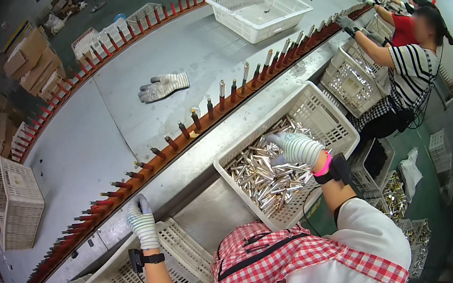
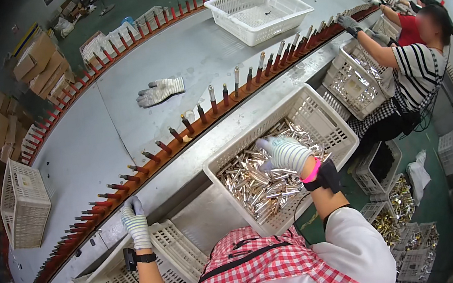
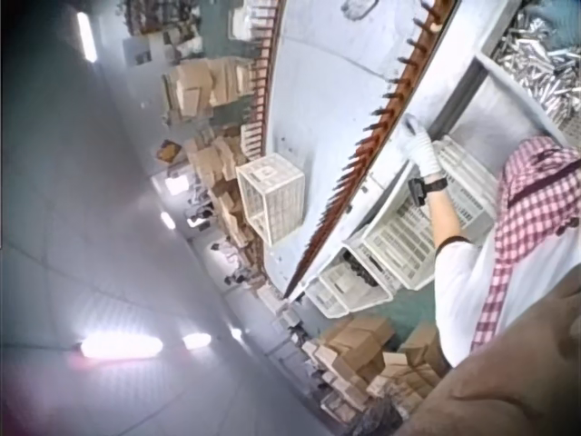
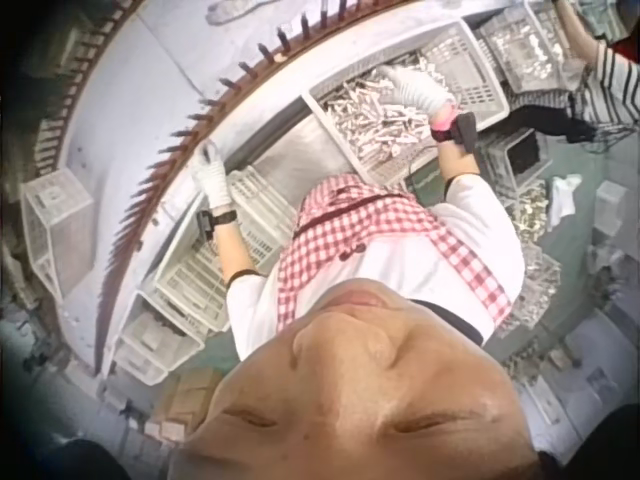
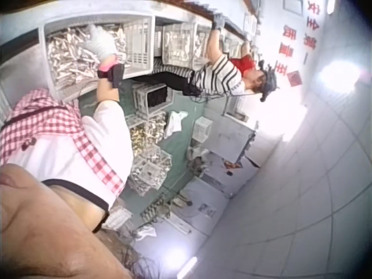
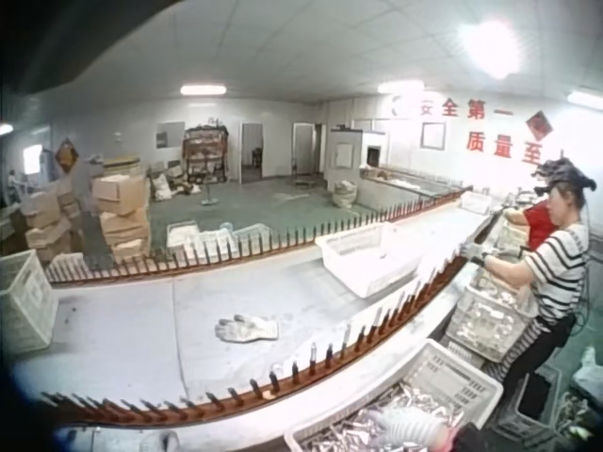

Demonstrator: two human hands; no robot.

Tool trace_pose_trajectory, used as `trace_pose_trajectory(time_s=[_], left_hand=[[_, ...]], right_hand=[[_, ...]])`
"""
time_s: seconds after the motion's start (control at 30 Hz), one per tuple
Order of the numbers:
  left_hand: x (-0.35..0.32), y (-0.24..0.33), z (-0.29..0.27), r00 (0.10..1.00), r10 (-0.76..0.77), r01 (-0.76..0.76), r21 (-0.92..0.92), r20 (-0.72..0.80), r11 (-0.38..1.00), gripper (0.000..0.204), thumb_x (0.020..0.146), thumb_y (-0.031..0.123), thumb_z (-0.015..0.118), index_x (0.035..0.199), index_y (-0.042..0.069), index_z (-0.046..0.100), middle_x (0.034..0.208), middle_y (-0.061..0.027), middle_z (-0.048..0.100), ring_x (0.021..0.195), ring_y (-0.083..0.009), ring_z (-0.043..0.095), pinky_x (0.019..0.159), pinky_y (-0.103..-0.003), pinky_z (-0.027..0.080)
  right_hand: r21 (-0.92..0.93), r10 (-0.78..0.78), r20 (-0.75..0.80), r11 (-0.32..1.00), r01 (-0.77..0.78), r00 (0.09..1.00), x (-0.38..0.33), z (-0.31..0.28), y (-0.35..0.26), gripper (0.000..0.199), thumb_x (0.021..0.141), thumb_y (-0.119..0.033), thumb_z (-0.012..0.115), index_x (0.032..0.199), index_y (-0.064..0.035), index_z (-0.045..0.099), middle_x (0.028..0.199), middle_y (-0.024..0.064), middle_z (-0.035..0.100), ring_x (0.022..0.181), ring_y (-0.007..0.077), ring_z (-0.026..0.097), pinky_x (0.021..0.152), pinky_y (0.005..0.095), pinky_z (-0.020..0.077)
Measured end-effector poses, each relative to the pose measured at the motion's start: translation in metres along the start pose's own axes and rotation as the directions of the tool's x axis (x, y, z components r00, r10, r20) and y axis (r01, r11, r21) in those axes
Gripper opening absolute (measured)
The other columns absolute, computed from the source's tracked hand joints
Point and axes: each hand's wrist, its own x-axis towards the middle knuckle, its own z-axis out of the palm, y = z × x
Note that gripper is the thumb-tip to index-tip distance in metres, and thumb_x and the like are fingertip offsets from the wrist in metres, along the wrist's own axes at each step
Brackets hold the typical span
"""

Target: Picking up small metal components from a basket and mounting them onto a rotating assembly track.

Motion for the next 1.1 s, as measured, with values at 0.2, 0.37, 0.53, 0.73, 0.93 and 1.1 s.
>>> trace_pose_trajectory(time_s=[0.2,0.37,0.53,0.73,0.93,1.1], left_hand=[[-0.001,-0.003,0.002,0.999,-0.007,0.007,0.01,0.039,1.0,0.028,0.096,0.024,0.057,0.095,0.0,0.069,0.086,-0.0218,0.068,0.079,-0.0377,0.065,0.074,-0.041,0.051],[-0.005,-0.009,0.002,0.999,-0.01,0.009,0.006,0.036,1.0,0.029,0.095,0.026,0.056,0.098,0.0,0.069,0.089,-0.0222,0.069,0.082,-0.0388,0.066,0.075,-0.042,0.051],[-0.006,-0.02,0.001,1.0,-0.017,0.017,0.013,-0.011,1.0,0.027,0.095,0.025,0.055,0.099,0.001,0.068,0.088,-0.0222,0.068,0.08,-0.0385,0.066,0.075,-0.042,0.051],[-0.006,-0.014,0.002,1.0,0.006,-0.006,0.017,0.012,1.0,0.027,0.095,0.025,0.056,0.099,0.001,0.069,0.086,-0.0215,0.068,0.076,-0.0367,0.065,0.071,-0.042,0.051],[-0.002,-0.008,-0.003,1.0,0.005,-0.006,0.036,0.012,0.999,0.026,0.096,0.023,0.055,0.098,0.001,0.069,0.087,-0.0219,0.068,0.078,-0.037,0.066,0.073,-0.042,0.051],[-0.008,-0.013,-0.008,0.996,-0.077,0.076,0.022,0.046,0.997,0.024,0.095,0.021,0.056,0.098,0.001,0.069,0.088,-0.0229,0.068,0.08,-0.0374,0.066,0.075,-0.041,0.051]], right_hand=[[0.605,0.207,-0.694,0.687,0.402,0.69,0.137,0.003,-0.058,0.048,0.092,-0.018,0.062,0.134,-0.0008,0.048,0.128,0.0212,0.058,0.114,0.0328,0.059,0.096,0.0377,0.0467],[0.731,0.326,-0.658,0.496,0.469,0.679,0.202,0.003,-0.087,0.029,0.091,-0.016,0.065,0.116,-0.0013,0.062,0.095,0.0109,0.068,0.087,0.0176,0.061,0.078,0.0319,0.0494],[0.622,0.603,-0.701,0.255,0.74,0.381,0.181,-0.006,-0.086,0.023,0.093,-0.014,0.063,0.109,0.0025,0.064,0.092,0.0061,0.066,0.087,0.0128,0.058,0.081,0.0279,0.0485],[0.691,0.437,-0.721,0.515,0.507,0.538,0.225,0.012,-0.07,0.024,0.09,-0.003,0.065,0.114,0.0011,0.064,0.097,0.0034,0.067,0.087,0.0093,0.059,0.08,0.0239,0.0487],[0.589,0.702,-0.647,0.21,0.781,0.299,0.189,-0.008,-0.061,0.018,0.09,-0.007,0.067,0.108,-0.0033,0.064,0.097,0.0007,0.064,0.082,0.0083,0.054,0.076,0.0234,0.048],[0.755,0.562,-0.652,0.428,0.496,0.508,0.193,-0.014,-0.073,0.025,0.088,-0.01,0.07,0.11,-0.0009,0.064,0.095,0.0007,0.066,0.081,0.0084,0.057,0.073,0.0238,0.0487]])
